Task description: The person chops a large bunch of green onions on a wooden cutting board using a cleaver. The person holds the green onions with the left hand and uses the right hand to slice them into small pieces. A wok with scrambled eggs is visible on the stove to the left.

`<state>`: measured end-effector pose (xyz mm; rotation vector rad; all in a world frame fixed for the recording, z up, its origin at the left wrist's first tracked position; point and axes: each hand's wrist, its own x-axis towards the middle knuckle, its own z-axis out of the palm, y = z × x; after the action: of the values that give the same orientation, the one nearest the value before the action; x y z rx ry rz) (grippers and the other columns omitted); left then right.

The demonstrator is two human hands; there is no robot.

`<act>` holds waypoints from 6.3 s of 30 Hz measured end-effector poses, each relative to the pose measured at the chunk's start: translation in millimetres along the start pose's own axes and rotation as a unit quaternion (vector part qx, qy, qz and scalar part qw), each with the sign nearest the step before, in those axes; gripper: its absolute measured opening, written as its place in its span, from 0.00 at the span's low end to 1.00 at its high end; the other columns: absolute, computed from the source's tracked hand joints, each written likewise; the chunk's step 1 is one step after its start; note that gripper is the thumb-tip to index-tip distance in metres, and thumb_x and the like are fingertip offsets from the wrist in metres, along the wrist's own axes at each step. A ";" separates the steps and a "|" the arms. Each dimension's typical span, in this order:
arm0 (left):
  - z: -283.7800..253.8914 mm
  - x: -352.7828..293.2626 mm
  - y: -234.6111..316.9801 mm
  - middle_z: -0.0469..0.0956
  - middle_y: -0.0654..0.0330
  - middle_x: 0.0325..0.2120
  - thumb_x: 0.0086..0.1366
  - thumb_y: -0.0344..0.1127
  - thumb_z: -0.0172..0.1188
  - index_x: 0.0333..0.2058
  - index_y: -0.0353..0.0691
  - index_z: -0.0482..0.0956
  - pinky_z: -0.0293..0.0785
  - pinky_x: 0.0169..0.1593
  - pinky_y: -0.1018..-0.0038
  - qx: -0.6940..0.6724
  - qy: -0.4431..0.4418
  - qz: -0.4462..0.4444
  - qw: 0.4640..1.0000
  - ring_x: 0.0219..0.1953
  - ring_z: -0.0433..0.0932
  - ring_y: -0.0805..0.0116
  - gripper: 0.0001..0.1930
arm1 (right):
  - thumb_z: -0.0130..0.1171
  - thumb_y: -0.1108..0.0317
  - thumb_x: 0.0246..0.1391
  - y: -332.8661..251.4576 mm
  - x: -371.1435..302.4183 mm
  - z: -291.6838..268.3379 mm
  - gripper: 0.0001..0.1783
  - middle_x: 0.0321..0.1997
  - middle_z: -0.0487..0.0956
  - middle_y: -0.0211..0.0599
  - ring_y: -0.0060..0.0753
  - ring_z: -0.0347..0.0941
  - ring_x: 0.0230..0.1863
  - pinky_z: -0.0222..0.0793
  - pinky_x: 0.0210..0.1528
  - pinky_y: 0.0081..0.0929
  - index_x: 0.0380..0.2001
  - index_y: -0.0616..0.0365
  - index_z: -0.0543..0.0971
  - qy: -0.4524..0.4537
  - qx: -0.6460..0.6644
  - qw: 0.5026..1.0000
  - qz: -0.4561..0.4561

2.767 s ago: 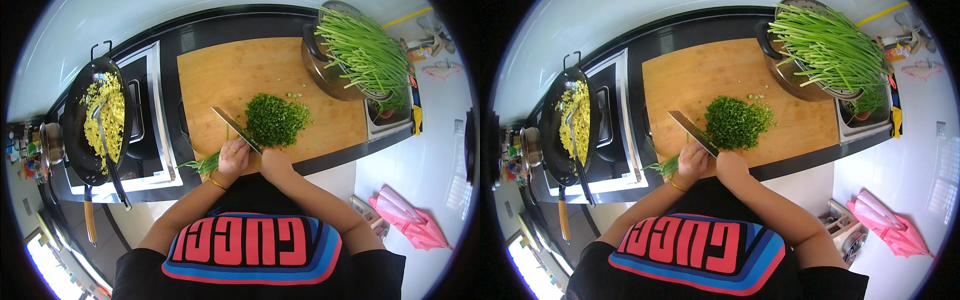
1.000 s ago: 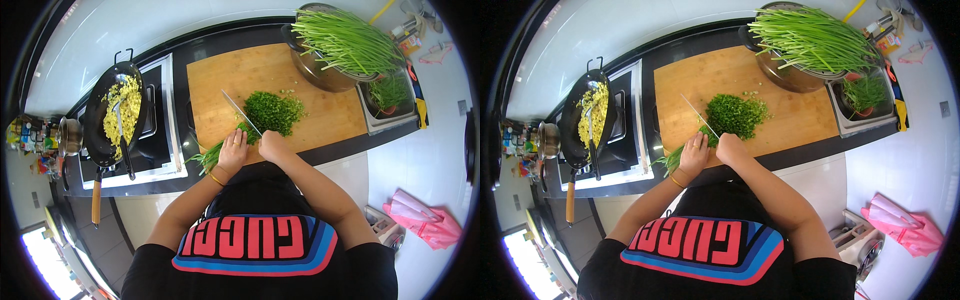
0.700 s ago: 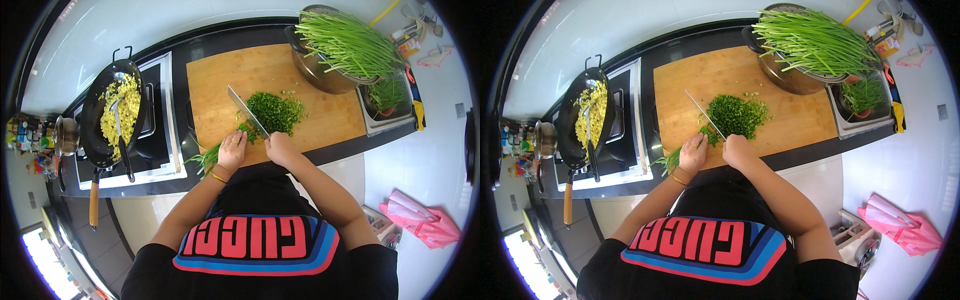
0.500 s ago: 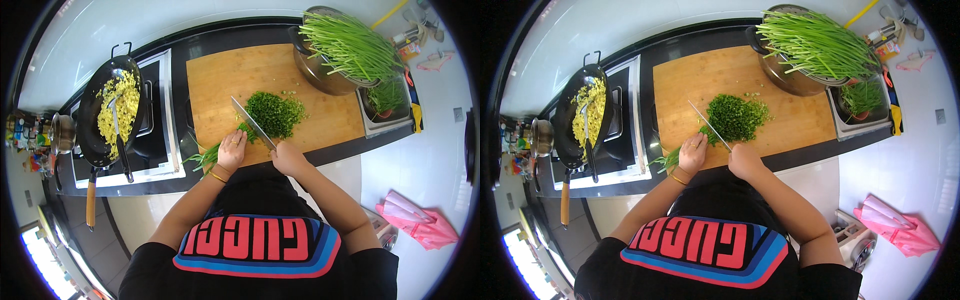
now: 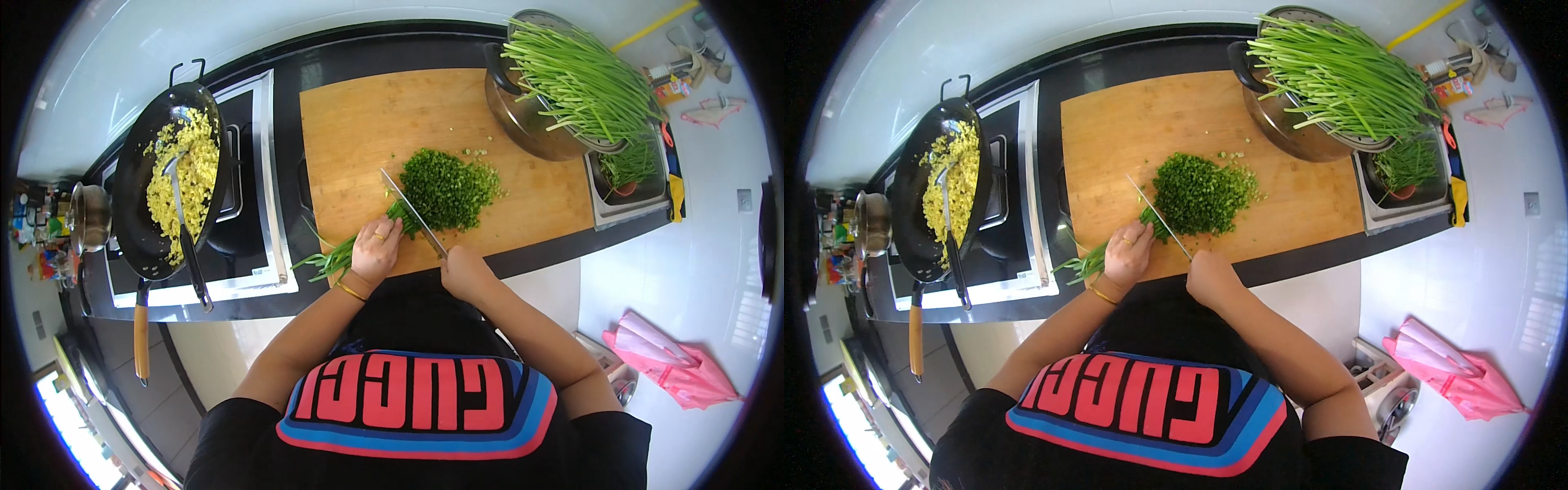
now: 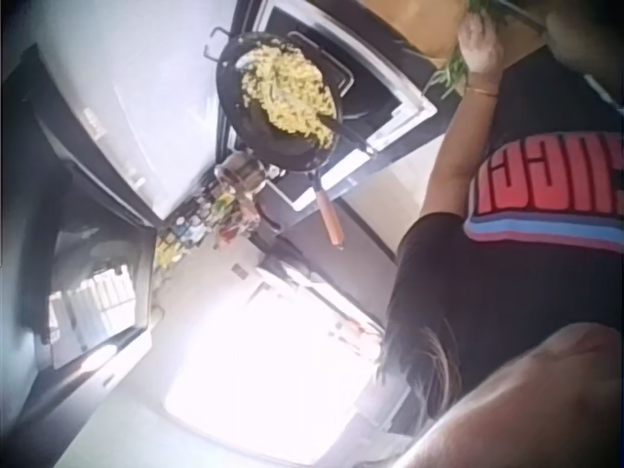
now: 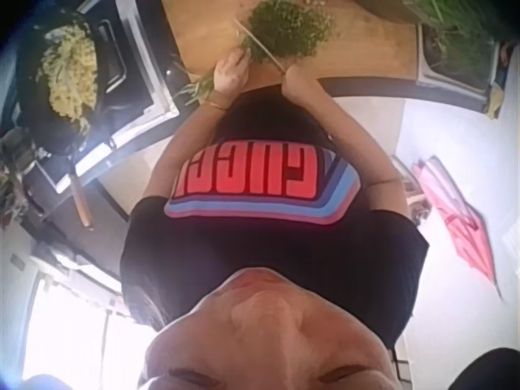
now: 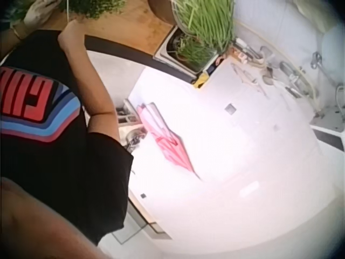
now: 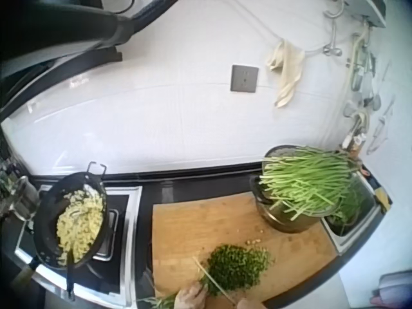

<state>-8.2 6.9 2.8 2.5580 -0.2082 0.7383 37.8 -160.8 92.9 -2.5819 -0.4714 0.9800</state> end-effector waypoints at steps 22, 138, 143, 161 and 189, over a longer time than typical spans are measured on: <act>3.6 -3.0 -6.6 0.72 0.57 0.27 0.45 0.25 0.60 0.28 0.35 0.75 0.72 0.35 0.67 -0.037 0.027 -0.006 0.999 0.33 0.75 0.58 0.08 | 0.49 0.69 0.47 -5.3 -6.1 -22.3 0.13 0.23 0.73 0.61 0.59 0.72 0.28 0.68 0.34 0.45 0.19 0.70 0.74 -0.034 -0.019 0.999 0.009; 1.2 7.0 -2.8 0.72 0.58 0.25 0.48 0.25 0.58 0.24 0.35 0.74 0.71 0.34 0.68 -0.048 0.038 -0.007 0.998 0.31 0.74 0.60 0.03 | 0.49 0.71 0.44 -8.4 18.1 -28.9 0.10 0.26 0.75 0.58 0.55 0.73 0.30 0.69 0.34 0.43 0.22 0.67 0.76 -0.048 -0.075 0.996 -0.006; 2.8 6.5 -2.5 0.72 0.58 0.24 0.48 0.24 0.58 0.23 0.35 0.74 0.71 0.34 0.68 -0.044 0.042 -0.006 0.998 0.30 0.74 0.60 0.03 | 0.49 0.72 0.43 -13.9 24.0 -17.1 0.09 0.27 0.75 0.57 0.55 0.73 0.31 0.69 0.35 0.43 0.23 0.66 0.76 -0.049 -0.098 0.994 -0.009; 2.3 4.5 -2.7 0.74 0.56 0.26 0.45 0.25 0.61 0.25 0.35 0.76 0.71 0.35 0.68 -0.051 0.037 -0.012 0.998 0.32 0.74 0.58 0.06 | 0.50 0.74 0.40 -7.6 7.2 -14.1 0.06 0.25 0.75 0.55 0.53 0.73 0.29 0.69 0.33 0.42 0.20 0.66 0.75 -0.004 -0.086 0.996 -0.027; 3.5 1.4 -0.9 0.74 0.57 0.26 0.45 0.25 0.61 0.25 0.37 0.76 0.72 0.36 0.69 -0.044 0.033 -0.019 0.998 0.32 0.75 0.59 0.06 | 0.51 0.72 0.41 -5.5 -0.5 -20.4 0.08 0.24 0.75 0.57 0.54 0.73 0.30 0.69 0.34 0.42 0.20 0.67 0.75 0.016 -0.051 0.998 -0.028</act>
<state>-5.2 6.0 0.5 2.4438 -0.1657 0.7800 50.4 -160.1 109.8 -2.6545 -0.5969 0.9165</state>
